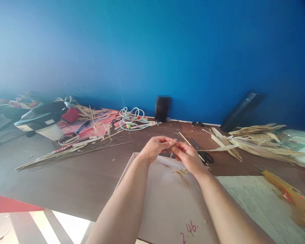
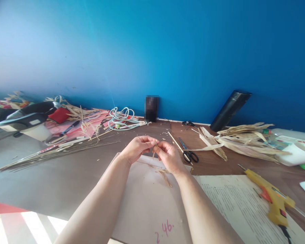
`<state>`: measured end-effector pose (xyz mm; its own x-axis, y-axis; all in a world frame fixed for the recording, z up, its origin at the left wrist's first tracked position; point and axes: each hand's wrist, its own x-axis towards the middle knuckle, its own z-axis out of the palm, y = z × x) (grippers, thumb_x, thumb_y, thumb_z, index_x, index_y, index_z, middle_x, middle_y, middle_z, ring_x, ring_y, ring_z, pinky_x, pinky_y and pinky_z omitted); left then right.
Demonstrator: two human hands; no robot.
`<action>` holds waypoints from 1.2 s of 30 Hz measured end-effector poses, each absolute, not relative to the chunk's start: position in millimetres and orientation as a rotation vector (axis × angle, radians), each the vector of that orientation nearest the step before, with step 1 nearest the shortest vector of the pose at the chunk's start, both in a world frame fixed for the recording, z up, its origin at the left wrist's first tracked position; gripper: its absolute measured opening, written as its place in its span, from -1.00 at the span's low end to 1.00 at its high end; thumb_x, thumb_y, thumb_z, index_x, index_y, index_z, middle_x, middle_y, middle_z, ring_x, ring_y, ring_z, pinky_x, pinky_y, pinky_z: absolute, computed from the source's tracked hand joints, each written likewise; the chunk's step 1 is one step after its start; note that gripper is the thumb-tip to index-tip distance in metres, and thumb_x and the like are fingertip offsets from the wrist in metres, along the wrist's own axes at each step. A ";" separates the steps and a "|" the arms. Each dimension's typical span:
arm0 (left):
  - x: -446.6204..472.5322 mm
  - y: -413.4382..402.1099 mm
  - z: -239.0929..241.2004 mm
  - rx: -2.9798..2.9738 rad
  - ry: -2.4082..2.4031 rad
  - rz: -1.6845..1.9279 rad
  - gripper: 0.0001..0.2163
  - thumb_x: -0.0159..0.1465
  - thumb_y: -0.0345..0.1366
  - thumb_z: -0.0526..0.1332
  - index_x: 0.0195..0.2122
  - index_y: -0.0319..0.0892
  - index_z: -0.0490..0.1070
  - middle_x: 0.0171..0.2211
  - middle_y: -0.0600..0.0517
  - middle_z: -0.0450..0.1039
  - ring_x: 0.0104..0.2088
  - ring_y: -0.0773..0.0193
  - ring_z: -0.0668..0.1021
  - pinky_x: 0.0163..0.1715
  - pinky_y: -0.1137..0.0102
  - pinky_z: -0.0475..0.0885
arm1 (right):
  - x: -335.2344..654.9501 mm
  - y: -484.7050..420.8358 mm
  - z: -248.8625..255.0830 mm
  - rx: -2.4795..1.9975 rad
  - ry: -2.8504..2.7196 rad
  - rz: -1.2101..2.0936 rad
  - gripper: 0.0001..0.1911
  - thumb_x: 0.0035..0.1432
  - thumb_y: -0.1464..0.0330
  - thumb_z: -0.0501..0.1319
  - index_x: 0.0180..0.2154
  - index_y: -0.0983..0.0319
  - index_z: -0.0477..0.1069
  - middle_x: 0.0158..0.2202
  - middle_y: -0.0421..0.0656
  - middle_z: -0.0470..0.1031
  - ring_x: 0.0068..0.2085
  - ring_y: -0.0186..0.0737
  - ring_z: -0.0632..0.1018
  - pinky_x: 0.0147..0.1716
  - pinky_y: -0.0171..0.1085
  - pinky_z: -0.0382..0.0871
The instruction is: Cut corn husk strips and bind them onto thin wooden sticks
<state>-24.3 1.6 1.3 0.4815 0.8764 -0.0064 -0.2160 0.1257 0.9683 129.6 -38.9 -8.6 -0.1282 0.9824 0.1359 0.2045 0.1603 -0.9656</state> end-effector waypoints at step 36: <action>-14.2 -5.8 9.2 1.247 0.908 1.042 -0.78 0.00 -0.17 0.28 -0.49 -0.26 0.42 -0.62 0.06 0.36 -0.54 0.39 0.37 -0.45 0.44 0.25 | 123.4 -40.8 -8.6 -1.246 -1.474 0.980 -0.70 0.09 0.11 0.13 -0.40 0.21 0.38 -0.59 -0.25 0.29 -0.56 -0.35 0.26 -0.59 -0.34 0.09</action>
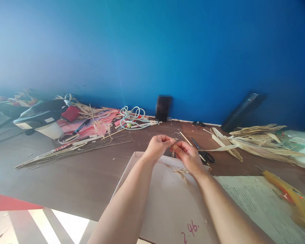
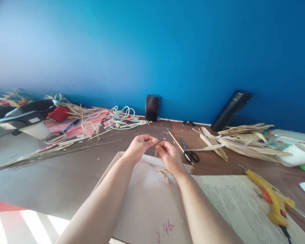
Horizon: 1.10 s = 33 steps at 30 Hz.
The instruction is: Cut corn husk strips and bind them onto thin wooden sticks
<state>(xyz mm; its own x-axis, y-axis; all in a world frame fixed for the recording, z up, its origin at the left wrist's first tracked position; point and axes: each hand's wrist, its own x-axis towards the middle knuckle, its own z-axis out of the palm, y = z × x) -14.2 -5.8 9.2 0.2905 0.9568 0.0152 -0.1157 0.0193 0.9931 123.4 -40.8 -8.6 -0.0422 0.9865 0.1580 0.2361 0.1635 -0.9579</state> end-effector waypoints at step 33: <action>-14.8 0.3 1.2 1.218 1.009 1.013 -0.78 -0.05 -0.19 0.31 -0.44 -0.24 0.48 -0.56 0.04 0.41 -0.52 0.40 0.36 -0.46 0.44 0.24 | 121.3 -38.7 -8.6 -1.362 -1.468 0.882 -0.64 0.04 0.05 0.16 -0.46 0.22 0.38 -0.63 -0.26 0.28 -0.58 -0.36 0.27 -0.61 -0.36 0.11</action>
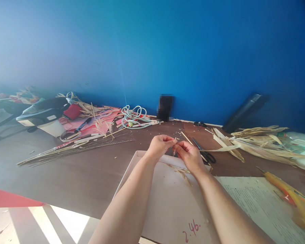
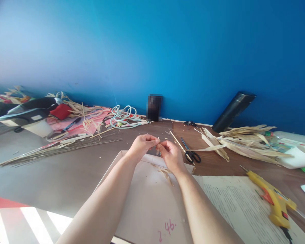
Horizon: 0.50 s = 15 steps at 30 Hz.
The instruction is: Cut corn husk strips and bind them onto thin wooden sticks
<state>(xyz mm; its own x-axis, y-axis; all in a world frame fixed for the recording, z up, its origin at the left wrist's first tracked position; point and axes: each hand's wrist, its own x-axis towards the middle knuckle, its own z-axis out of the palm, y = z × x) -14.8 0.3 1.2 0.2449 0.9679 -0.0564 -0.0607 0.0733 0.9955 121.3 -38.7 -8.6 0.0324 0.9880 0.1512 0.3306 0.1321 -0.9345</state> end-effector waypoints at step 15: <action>-12.7 0.3 3.6 1.282 1.105 1.135 -0.87 0.01 -0.24 0.27 -0.51 -0.21 0.44 -0.61 0.05 0.43 -0.51 0.33 0.44 -0.40 0.42 0.29 | 122.4 -39.4 -8.2 -1.429 -1.465 0.851 -0.58 0.06 0.04 0.13 -0.26 0.21 0.52 -0.65 -0.25 0.31 -0.59 -0.33 0.28 -0.60 -0.34 0.13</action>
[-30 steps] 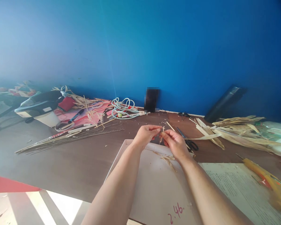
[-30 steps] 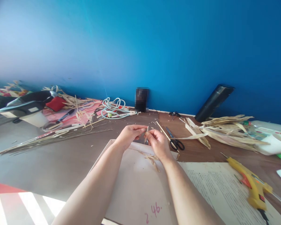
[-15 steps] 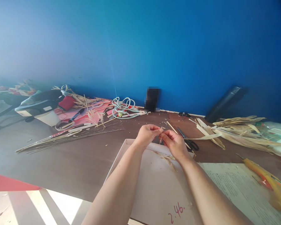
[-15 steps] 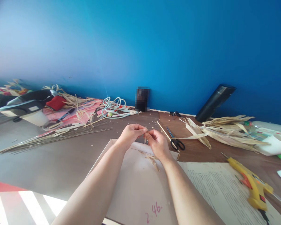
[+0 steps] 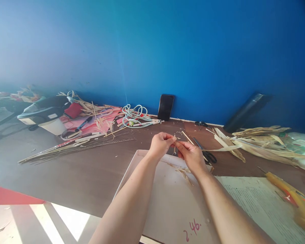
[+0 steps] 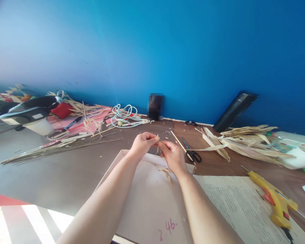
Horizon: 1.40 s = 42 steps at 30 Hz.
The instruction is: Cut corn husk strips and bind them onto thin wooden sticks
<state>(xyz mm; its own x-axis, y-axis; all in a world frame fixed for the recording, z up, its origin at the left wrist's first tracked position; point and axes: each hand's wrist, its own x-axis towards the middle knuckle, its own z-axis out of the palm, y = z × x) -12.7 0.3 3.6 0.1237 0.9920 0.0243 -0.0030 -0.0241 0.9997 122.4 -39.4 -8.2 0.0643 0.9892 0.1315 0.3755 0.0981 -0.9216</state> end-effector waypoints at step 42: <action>-17.8 3.2 -2.1 1.097 0.841 0.969 -0.74 -0.03 -0.15 0.30 -0.49 -0.28 0.43 -0.57 0.03 0.39 -0.53 0.41 0.38 -0.50 0.46 0.16 | 124.8 -37.4 -9.0 -1.224 -1.358 1.107 -0.69 0.12 0.13 0.14 -0.25 0.20 0.46 -0.43 -0.19 0.46 -0.53 -0.36 0.37 -0.59 -0.35 0.16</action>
<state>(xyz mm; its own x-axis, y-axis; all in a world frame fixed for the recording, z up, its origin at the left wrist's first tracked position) -17.8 3.2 -2.1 0.3546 0.9318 -0.0780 -0.2087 0.1601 0.9648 124.8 -37.4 -9.0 -0.0329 0.9962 0.0805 0.1219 0.0839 -0.9890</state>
